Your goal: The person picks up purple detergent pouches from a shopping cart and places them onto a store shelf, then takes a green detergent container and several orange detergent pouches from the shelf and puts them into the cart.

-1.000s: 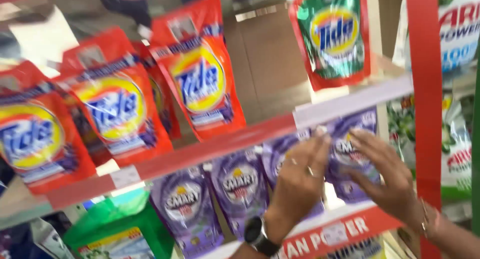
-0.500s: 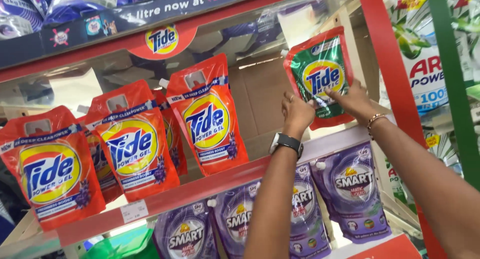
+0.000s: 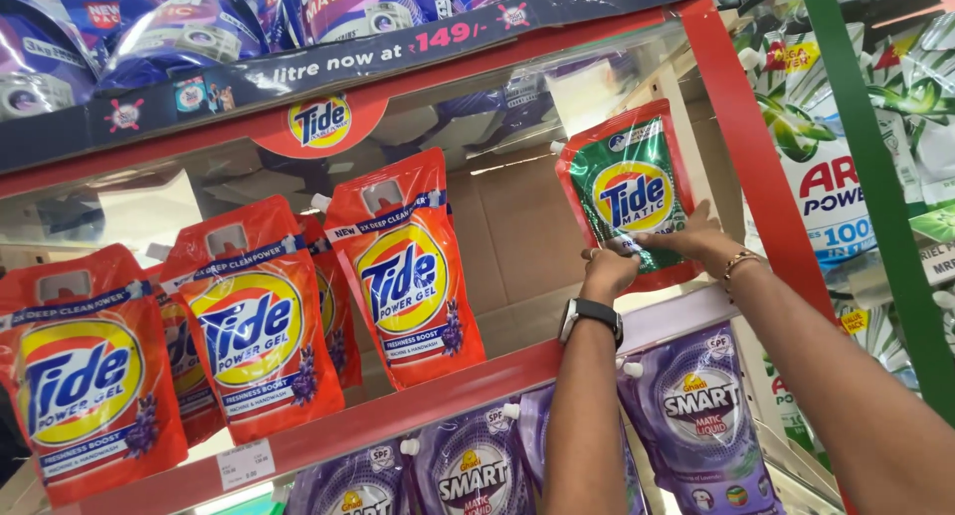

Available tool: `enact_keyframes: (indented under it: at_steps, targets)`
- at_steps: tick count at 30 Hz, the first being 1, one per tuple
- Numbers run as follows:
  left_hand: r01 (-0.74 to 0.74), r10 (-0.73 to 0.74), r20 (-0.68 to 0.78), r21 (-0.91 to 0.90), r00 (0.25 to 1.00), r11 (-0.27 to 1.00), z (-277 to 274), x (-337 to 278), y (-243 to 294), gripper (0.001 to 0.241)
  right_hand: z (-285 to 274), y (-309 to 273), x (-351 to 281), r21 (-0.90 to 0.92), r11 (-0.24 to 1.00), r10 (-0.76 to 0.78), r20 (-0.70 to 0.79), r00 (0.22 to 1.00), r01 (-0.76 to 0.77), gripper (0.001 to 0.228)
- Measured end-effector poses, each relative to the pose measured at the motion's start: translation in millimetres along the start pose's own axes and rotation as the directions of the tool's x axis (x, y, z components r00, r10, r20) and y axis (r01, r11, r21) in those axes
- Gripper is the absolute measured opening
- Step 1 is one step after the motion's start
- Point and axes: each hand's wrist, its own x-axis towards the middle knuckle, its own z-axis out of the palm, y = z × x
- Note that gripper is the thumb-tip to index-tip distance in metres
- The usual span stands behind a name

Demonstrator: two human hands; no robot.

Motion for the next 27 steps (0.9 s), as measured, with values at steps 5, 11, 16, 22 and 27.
enact_keyframes:
  at_steps: [5, 11, 16, 22, 27]
  targets:
    - [0.077, -0.072, 0.061, -0.091, 0.996, 0.993, -2.7, 6.5, -3.3, 0.091, -11.8, -11.2, -11.7, 0.003, 1.000, 0.029, 0.067, 0.997, -0.029, 0.138]
    - [0.261, -0.287, -0.122, -0.191, 0.950, 0.946, -34.0, -31.2, 15.9, 0.095, -13.3, -10.7, -21.9, -0.016, 0.999, 0.041, 0.066, 0.997, -0.040, 0.119]
    - [0.398, -0.486, -0.253, -0.328, 0.837, 0.857, -75.8, -82.4, 54.1, 0.099, -19.2, -29.5, -49.9, 0.214, 0.976, -0.049, 0.057, 0.997, 0.036, 0.121]
    - [-0.002, -0.284, -0.564, -0.452, 0.775, 0.892, -78.4, -73.9, 43.9, 0.102, -25.5, -46.4, -84.9, -0.046, 0.989, -0.126, 0.241, 0.962, 0.141, 0.117]
    - [-0.224, -0.192, -0.765, -0.403, 0.615, 0.887, -101.0, -114.1, 69.7, 0.065, -15.3, -34.0, -91.0, -0.045, 0.775, -0.629, 0.033, 0.776, 0.630, 0.100]
